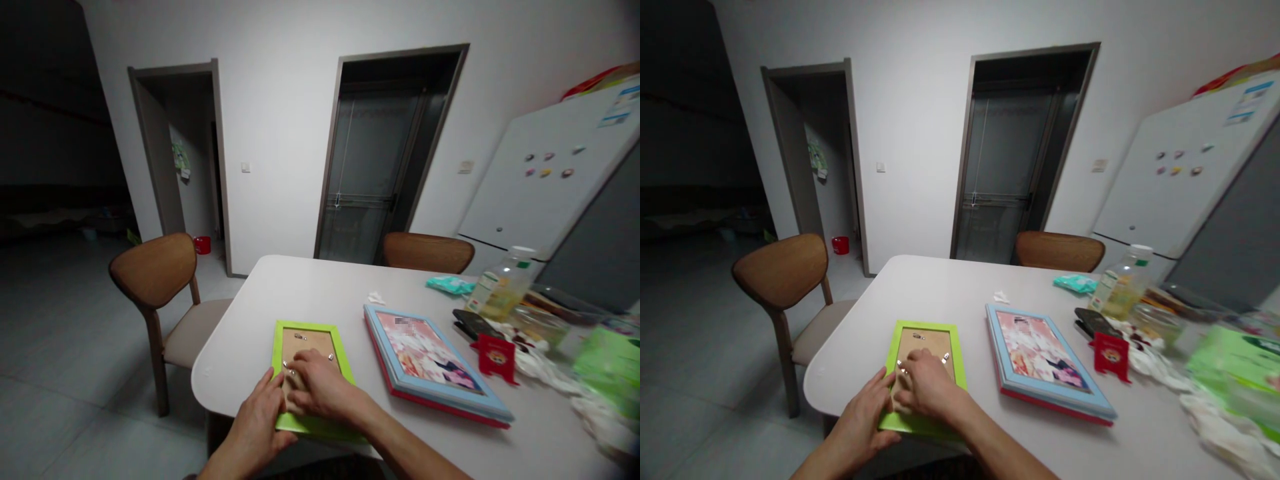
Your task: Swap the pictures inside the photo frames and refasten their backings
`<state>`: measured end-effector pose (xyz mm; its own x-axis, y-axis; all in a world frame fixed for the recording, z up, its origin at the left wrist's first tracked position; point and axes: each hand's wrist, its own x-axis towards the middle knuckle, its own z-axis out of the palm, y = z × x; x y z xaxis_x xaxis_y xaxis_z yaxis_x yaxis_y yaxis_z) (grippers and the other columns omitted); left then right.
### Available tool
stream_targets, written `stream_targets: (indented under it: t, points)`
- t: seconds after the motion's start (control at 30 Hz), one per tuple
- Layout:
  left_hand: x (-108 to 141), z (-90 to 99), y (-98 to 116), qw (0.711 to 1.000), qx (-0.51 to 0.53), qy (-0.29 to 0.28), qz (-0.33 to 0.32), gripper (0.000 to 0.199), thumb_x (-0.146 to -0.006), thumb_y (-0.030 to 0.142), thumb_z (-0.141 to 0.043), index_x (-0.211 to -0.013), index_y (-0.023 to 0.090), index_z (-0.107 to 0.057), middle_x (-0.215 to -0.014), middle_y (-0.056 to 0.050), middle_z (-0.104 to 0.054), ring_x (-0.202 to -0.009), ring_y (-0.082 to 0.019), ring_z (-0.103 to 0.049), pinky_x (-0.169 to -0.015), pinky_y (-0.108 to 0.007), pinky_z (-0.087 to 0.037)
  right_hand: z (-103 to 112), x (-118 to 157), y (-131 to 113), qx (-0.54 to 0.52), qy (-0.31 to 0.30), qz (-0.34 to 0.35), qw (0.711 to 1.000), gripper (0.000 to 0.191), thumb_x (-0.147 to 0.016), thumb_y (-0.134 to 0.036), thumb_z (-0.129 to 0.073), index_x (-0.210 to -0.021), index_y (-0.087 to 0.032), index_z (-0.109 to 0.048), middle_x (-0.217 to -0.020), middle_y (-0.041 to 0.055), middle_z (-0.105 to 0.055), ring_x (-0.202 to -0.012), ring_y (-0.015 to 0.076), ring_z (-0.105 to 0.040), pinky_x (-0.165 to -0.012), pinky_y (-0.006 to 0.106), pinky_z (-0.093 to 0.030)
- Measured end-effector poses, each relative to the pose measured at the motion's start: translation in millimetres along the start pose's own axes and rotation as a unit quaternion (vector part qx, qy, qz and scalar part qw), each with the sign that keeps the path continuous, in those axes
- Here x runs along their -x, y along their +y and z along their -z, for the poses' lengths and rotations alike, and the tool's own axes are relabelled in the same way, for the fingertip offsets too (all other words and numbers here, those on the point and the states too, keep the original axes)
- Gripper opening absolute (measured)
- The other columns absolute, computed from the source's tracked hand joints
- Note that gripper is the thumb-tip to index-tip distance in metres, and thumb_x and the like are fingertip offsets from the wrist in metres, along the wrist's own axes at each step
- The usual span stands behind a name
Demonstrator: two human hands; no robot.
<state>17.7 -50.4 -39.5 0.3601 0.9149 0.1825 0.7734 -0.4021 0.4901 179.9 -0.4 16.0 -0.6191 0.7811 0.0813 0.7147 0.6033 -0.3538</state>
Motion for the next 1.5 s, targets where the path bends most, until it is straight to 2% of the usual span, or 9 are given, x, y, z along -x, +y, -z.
stream_targets:
  t: [0.1, 0.27, 0.5, 0.67, 0.87, 0.97, 1.07, 1.33, 1.5]
  points:
    - [2.1, 2.3, -4.5, 1.0, -0.002, 0.0, -0.015, 0.029, -0.055, 0.018, -0.068, -0.077, 0.02, -0.049, -0.129, -0.009, -0.042, -0.125, -0.025, -0.024, -0.1, -0.04, -0.027, -1.8, 13.2, 2.7, -0.008, -0.01, 0.04, 0.999, 0.038, -0.059, -0.037, -0.062, -0.091, -0.018, -0.059, -0.102, 0.0067, -0.053, -0.095, 0.0209, -0.044, -0.081, 0.028, -0.032]
    - [3.0, 10.8, -14.7, 1.0, 0.017, -0.018, -0.02, 0.031, -0.053, 0.021, -0.072, -0.074, 0.02, -0.049, -0.128, -0.01, -0.043, -0.125, -0.024, -0.024, -0.1, -0.039, -0.027, 3.8, 30.6, 23.6, -0.022, 0.026, -0.094, 0.995, 0.026, -0.072, -0.032, -0.048, -0.088, -0.015, -0.059, -0.091, 0.0085, -0.057, -0.085, 0.0179, -0.049, -0.074, 0.026, -0.034]
    - [0.3, 12.1, -15.0, 0.999, 0.024, -0.025, 0.011, 0.031, -0.052, 0.017, -0.071, -0.074, 0.019, -0.05, -0.129, -0.01, -0.042, -0.125, -0.024, -0.024, -0.099, -0.039, -0.027, -1.4, 40.6, 14.8, -0.037, 0.018, -0.124, 0.991, 0.058, -0.055, -0.033, -0.062, -0.111, -0.021, -0.05, -0.101, 0.0075, -0.054, -0.088, 0.0203, -0.05, -0.074, 0.027, -0.036]
    - [0.7, 13.4, -15.2, 0.999, 0.013, -0.04, 0.026, 0.033, -0.05, 0.019, -0.072, -0.076, 0.02, -0.05, -0.13, -0.008, -0.04, -0.125, -0.024, -0.023, -0.1, -0.036, -0.026, -3.9, 38.8, 13.0, -0.076, 0.045, -0.137, 0.987, 0.051, -0.058, -0.023, -0.055, -0.109, -0.018, -0.052, -0.102, 0.0085, -0.056, -0.089, 0.0194, -0.053, -0.076, 0.026, -0.039]
    - [-3.1, 23.0, 22.1, 1.0, 0.012, -0.026, 0.01, 0.022, -0.063, 0.021, -0.063, -0.083, 0.02, -0.054, -0.117, -0.006, -0.051, -0.115, -0.024, -0.038, -0.097, -0.039, -0.028, -0.8, 30.3, 17.6, -0.107, 0.061, -0.148, 0.981, 0.057, -0.054, -0.019, -0.055, -0.11, -0.015, -0.052, -0.106, 0.0095, -0.058, -0.094, 0.021, -0.053, -0.081, 0.028, -0.039]
    - [-12.9, 14.0, 46.3, 1.0, 0.001, -0.019, 0.013, 0.028, -0.064, 0.029, -0.062, -0.09, 0.019, -0.055, -0.101, -0.006, -0.057, -0.098, -0.023, -0.048, -0.088, -0.038, -0.035, 0.7, 26.0, 15.5, -0.119, 0.064, -0.149, 0.98, 0.053, -0.057, -0.021, -0.053, -0.109, -0.016, -0.053, -0.104, 0.0087, -0.06, -0.092, 0.0202, -0.055, -0.08, 0.027, -0.04]
    - [-22.7, -0.7, 57.5, 0.999, -0.019, 0.01, 0.029, 0.04, -0.06, 0.032, -0.064, -0.096, 0.018, -0.055, -0.104, -0.007, -0.052, -0.099, -0.026, -0.044, -0.089, -0.04, -0.032, 2.3, 23.5, 13.6, -0.117, 0.073, -0.155, 0.978, 0.052, -0.058, -0.025, -0.054, -0.109, -0.016, -0.053, -0.103, 0.0087, -0.06, -0.091, 0.0204, -0.055, -0.079, 0.028, -0.04]
    - [-28.3, -6.5, 46.2, 0.999, 0.026, 0.029, 0.008, 0.005, -0.065, 0.019, -0.057, -0.07, 0.02, -0.055, -0.088, -0.001, -0.054, -0.089, -0.02, -0.046, -0.08, -0.032, -0.036, 5.7, 25.1, 17.5, -0.091, 0.067, -0.146, 0.983, 0.051, -0.058, -0.029, -0.058, -0.108, -0.018, -0.054, -0.1, 0.0082, -0.06, -0.087, 0.0198, -0.055, -0.075, 0.026, -0.04]
    - [-21.5, 4.2, 33.3, 0.998, 0.057, 0.038, 0.014, 0.008, -0.067, 0.012, -0.052, -0.066, 0.019, -0.05, -0.077, -0.001, -0.054, -0.081, -0.018, -0.048, -0.072, -0.029, -0.039, -9.3, 33.3, 24.3, -0.019, 0.078, -0.097, 0.992, 0.031, -0.062, -0.024, -0.056, -0.092, -0.018, -0.061, -0.09, 0.0068, -0.059, -0.085, 0.0191, -0.051, -0.074, 0.027, -0.038]
